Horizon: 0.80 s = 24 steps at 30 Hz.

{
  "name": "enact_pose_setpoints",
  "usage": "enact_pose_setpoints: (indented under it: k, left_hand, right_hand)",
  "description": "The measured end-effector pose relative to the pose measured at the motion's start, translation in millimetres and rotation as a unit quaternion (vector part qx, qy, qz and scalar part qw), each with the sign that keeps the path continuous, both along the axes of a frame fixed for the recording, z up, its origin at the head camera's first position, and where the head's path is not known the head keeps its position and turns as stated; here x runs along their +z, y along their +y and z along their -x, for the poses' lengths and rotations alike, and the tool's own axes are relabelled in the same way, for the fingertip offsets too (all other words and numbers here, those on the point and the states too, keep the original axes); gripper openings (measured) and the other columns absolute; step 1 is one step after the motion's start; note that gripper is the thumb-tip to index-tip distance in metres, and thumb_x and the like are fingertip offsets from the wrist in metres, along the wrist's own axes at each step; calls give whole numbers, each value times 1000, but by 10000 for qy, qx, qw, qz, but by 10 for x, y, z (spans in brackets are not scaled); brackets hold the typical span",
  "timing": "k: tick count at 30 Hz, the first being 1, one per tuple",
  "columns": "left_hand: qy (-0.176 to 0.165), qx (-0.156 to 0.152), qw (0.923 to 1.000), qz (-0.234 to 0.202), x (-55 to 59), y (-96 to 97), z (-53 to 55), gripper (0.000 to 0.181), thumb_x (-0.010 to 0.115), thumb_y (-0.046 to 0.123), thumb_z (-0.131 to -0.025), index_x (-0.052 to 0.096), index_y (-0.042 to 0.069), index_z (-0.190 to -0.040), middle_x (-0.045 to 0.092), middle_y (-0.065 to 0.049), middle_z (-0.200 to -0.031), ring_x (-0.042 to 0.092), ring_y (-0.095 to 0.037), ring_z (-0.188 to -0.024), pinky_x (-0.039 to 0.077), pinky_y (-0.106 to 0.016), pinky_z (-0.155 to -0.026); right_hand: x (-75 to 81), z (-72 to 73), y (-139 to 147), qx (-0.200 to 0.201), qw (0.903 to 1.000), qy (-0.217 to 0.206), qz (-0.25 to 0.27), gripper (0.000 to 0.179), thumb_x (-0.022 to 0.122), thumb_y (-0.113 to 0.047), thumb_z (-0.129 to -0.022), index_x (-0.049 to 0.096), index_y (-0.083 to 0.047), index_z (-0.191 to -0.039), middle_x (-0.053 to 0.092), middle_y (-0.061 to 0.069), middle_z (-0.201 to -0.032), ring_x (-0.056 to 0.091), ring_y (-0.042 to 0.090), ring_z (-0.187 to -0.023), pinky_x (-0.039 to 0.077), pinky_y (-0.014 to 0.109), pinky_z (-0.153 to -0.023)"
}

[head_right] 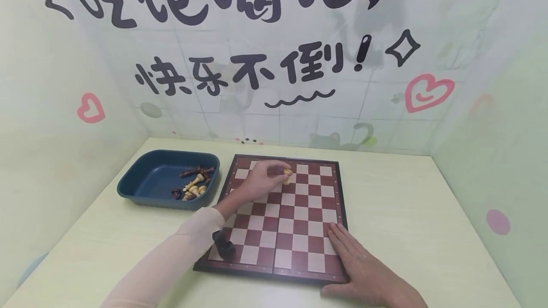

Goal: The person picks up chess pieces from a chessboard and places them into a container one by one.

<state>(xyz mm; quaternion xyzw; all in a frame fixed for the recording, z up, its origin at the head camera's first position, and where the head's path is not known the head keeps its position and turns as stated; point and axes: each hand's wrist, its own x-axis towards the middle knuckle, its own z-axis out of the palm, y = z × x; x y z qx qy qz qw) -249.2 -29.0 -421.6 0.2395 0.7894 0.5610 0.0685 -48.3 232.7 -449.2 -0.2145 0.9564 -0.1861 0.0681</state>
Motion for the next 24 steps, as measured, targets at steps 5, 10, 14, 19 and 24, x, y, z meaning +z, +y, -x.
enact_pose_setpoints:
  k: [5,10,14,19,24]
  left_hand:
    - [-71,49,10000,30,9,-56,-40,27,67,-3,-96,68,-4,-122,70,-9,-111,69,-19,-102,56,-24,-85]
    - [129,74,9998,130,5,-146,-96,28,69,-2,-95,68,-3,-123,71,-9,-112,68,-20,-104,56,-24,-86]
    - [302,110,9991,263,11,-225,-145,28,71,1,-95,69,-1,-123,71,-6,-112,68,-19,-106,55,-24,-87]
    - [402,191,9985,304,8,-319,-199,28,71,2,-96,70,0,-123,71,-5,-110,68,-19,-106,57,-26,-86]
    - [459,255,9979,379,-3,-410,-244,27,72,5,-96,71,2,-122,71,-4,-113,69,-17,-104,58,-27,-82]
  right_hand:
    - [18,-7,0,1,9999,-114,6,114,61,-80,-82,21,-10,-163,15,3,-169,13,22,-152,39,50,-111]
    - [49,-18,7,-45,9992,-391,35,116,61,-80,-82,16,-11,-164,12,4,-169,15,27,-152,39,51,-110]
    - [67,-30,13,-60,9991,-425,-9,116,61,-80,-82,13,-13,-164,9,4,-169,15,27,-152,40,51,-110]
    - [64,-33,11,-41,9991,-411,51,116,62,-79,-82,15,-13,-164,11,3,-169,16,27,-151,39,51,-110]
    - [65,-41,10,-29,9988,-481,25,117,62,-79,-81,13,-13,-164,9,4,-169,16,27,-152,40,50,-110]
